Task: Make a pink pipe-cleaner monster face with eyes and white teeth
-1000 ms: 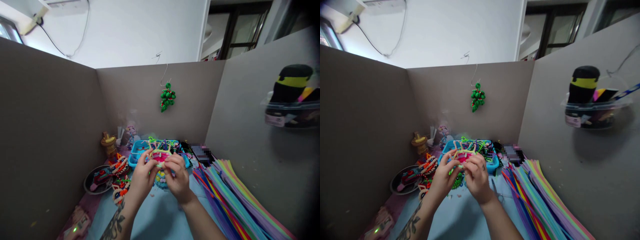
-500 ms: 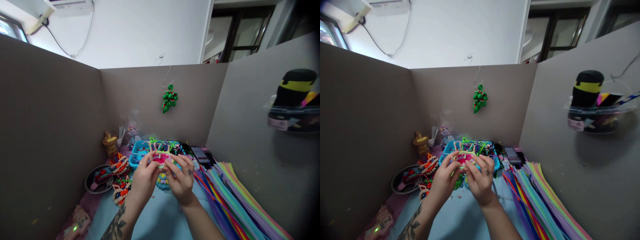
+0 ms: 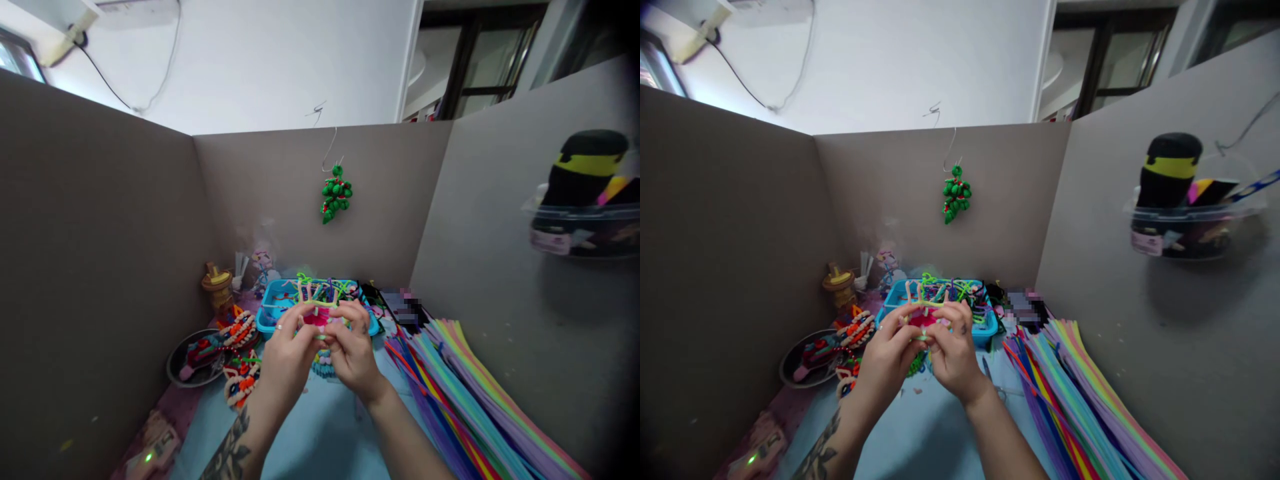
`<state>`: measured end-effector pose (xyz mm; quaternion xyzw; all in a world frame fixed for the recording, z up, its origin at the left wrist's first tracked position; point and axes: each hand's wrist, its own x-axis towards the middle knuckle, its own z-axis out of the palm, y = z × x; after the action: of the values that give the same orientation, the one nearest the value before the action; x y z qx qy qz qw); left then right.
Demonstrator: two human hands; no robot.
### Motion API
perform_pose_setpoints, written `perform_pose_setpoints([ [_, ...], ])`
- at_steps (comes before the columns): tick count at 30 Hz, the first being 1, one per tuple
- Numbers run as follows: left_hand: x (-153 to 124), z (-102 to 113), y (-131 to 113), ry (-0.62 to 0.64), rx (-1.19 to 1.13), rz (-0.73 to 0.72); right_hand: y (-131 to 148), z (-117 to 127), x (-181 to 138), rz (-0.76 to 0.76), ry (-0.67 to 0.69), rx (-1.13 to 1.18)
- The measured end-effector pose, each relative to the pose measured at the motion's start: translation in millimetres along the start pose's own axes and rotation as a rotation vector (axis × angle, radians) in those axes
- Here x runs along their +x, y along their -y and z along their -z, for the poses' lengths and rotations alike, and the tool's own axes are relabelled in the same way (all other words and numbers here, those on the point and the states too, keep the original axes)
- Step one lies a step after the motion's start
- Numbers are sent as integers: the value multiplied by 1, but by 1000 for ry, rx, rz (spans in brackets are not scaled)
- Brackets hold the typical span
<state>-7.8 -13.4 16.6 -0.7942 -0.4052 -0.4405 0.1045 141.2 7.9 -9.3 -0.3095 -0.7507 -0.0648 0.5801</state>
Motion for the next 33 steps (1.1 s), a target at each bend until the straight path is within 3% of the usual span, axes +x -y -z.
perform_pose_setpoints([
  [7,-1,3,5,88,-201,204,1,3,-1,-90,-20,31],
  [12,4,6,19,142,-494,404,-7,5,1,-358,-58,260],
  [17,4,4,26,228,-656,426,-16,7,4,-493,54,474],
  [20,2,-2,29,212,-675,459,-17,8,6,-501,93,443],
  [22,0,-5,29,131,-616,491,-17,8,7,-512,94,404],
  [25,0,-5,25,31,-406,418,-16,6,7,-495,117,343],
  [28,2,-3,19,89,-292,251,-14,4,7,-439,140,313],
  [33,3,-3,15,155,-325,201,-11,3,6,-262,-36,188],
])
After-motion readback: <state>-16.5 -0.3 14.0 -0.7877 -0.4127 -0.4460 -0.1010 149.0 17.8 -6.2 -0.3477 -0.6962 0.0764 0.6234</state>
